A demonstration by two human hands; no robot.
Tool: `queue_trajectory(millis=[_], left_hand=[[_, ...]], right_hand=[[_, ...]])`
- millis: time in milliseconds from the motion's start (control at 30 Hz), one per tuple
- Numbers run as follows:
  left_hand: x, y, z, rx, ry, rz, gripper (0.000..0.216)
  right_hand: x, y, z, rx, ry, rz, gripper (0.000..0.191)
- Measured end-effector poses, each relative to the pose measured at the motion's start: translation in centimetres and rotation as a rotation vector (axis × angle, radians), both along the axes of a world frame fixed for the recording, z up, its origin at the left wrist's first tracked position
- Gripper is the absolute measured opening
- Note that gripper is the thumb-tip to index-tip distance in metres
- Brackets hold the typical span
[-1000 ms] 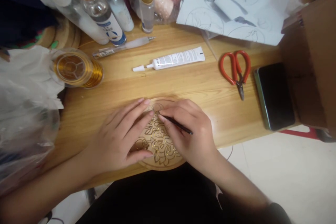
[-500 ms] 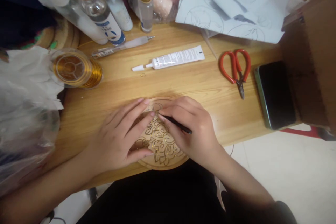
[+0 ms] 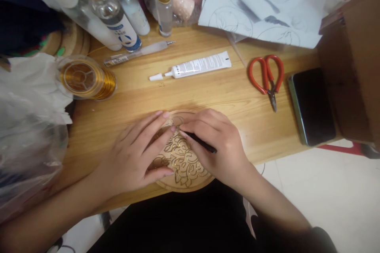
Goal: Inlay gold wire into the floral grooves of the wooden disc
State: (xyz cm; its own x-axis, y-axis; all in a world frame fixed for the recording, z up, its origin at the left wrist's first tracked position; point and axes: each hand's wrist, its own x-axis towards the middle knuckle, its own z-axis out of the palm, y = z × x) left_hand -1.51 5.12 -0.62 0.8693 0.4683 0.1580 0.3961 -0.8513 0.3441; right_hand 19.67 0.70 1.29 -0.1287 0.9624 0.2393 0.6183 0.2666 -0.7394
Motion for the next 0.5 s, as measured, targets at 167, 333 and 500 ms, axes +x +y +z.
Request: queue_trajectory(millis=[167, 333, 500], left_hand=[[0.02, -0.06, -0.08, -0.009, 0.004, 0.003, 0.065], [0.02, -0.01, -0.12, -0.007, -0.009, 0.001, 0.066], [-0.01, 0.03, -0.05, -0.021, -0.005, 0.002, 0.065]], right_hand=[[-0.01, 0.01, 0.07, 0.007, -0.015, 0.005, 0.017], [0.02, 0.07, 0.12, 0.008, -0.025, 0.014, 0.016], [0.08, 0.11, 0.07, 0.025, -0.033, 0.023, 0.016]])
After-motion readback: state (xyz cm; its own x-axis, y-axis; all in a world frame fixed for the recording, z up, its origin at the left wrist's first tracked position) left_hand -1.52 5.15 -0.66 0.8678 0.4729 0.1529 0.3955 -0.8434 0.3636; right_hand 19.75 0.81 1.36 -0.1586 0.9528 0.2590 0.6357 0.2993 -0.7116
